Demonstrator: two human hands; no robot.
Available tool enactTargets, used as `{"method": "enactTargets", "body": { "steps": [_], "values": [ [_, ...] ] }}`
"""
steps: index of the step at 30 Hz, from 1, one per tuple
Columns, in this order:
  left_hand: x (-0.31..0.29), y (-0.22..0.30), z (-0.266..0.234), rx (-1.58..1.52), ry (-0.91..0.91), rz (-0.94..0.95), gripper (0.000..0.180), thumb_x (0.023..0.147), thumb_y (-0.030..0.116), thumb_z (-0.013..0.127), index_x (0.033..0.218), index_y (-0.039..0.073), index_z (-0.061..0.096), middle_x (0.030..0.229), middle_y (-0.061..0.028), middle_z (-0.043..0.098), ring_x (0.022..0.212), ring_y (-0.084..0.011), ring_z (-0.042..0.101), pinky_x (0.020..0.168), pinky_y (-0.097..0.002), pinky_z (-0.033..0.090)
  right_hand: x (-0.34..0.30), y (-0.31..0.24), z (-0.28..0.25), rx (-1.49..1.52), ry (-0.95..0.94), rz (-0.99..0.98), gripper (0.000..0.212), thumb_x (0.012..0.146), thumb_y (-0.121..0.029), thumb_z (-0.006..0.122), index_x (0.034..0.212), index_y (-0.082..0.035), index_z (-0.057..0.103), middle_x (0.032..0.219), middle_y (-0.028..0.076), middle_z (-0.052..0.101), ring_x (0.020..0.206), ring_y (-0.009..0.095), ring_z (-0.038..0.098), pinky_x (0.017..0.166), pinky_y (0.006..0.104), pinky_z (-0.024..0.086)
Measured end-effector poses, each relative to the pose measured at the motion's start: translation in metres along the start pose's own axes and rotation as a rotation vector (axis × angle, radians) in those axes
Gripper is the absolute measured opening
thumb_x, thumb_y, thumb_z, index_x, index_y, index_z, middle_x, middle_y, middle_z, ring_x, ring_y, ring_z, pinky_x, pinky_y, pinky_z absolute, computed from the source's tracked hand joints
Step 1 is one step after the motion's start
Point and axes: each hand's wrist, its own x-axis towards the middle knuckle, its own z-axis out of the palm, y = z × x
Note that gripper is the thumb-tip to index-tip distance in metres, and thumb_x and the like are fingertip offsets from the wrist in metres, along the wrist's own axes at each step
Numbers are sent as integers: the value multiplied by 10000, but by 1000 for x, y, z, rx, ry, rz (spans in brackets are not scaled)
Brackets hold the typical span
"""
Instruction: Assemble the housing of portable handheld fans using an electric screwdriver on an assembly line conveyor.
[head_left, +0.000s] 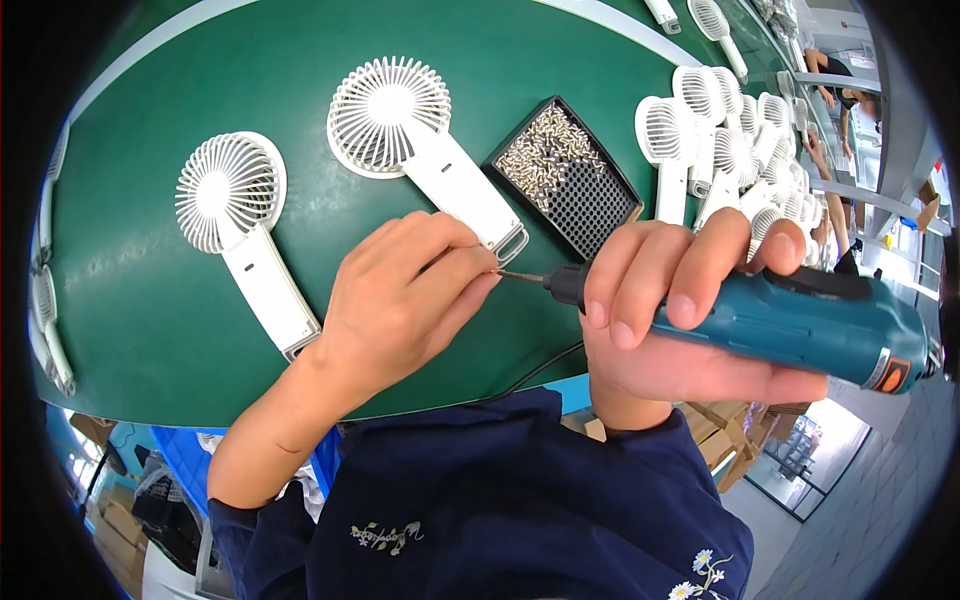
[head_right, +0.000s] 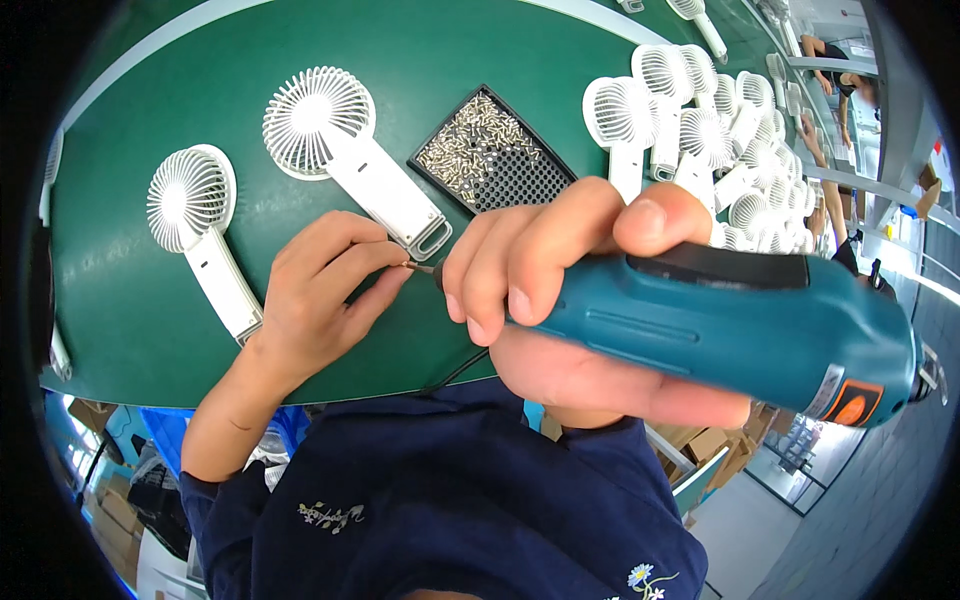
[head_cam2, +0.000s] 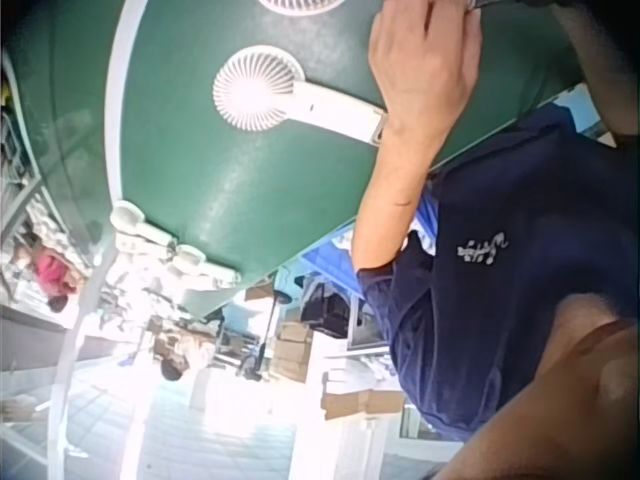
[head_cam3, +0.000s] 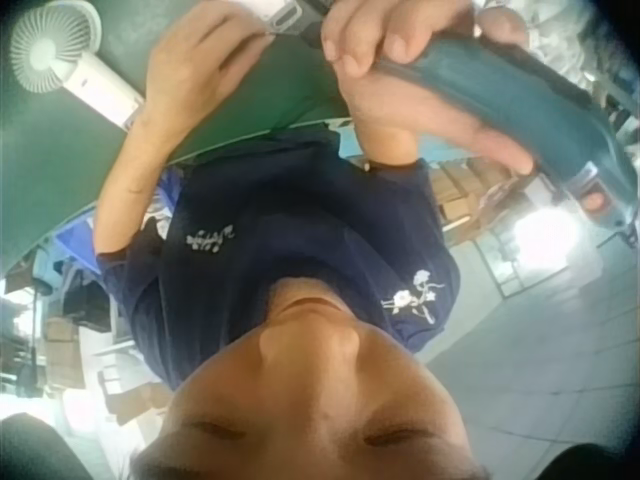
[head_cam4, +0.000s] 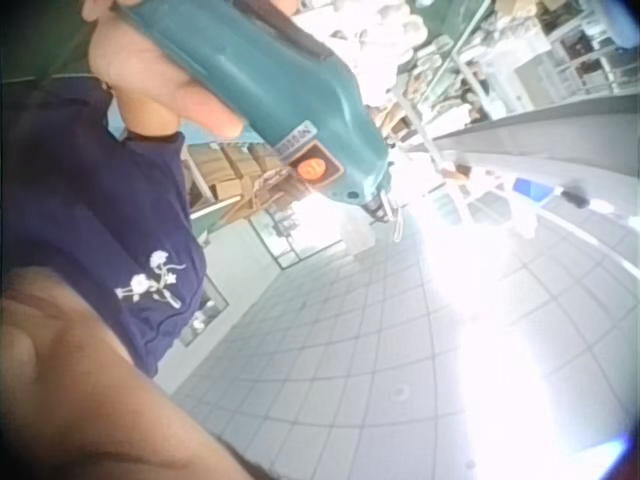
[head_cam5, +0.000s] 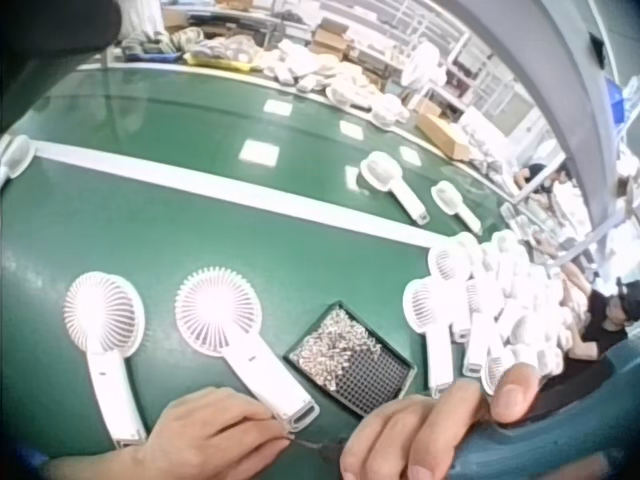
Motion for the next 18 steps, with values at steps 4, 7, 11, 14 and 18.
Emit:
{"method": "enactTargets", "body": {
  "steps": [4,7,11,14,18],
  "values": [
    [-3,-1,0,5,-35,-2,253,652,3,779,869,31,652,830,-72,592,700,-242,593,593,-338,474,-4,11,-1,67,48,41,803,815,-757,515,1324,-141,433,847,69,567,496,201,563,448,352,464],
    [-3,-4,1,-14,-67,33,283,657,21,785,908,32,655,863,-81,595,730,-244,602,593,-334,472,-4,12,-3,57,35,31,808,805,-763,526,1318,-146,431,833,67,562,482,194,557,442,347,461],
    [2,5,-3,11,-28,-61,400,657,39,794,1034,37,659,917,-77,573,720,-230,565,592,-325,457,-9,11,-1,-20,3,-17,811,789,-756,558,1312,-149,432,831,75,538,545,223,564,500,372,464],
    [0,1,-1,214,-53,-120,610,657,51,794,1239,82,613,968,-50,516,698,-201,457,617,-321,429,-6,10,6,-95,-27,-91,820,787,-752,563,1313,-137,433,838,90,533,557,241,549,515,387,463],
    [0,-1,-3,213,-71,-116,591,660,43,785,1227,85,620,965,-48,520,709,-198,464,623,-326,426,-7,27,5,19,-35,-167,921,730,-714,670,1238,7,405,860,187,545,633,243,531,560,361,470]
  ]
}}
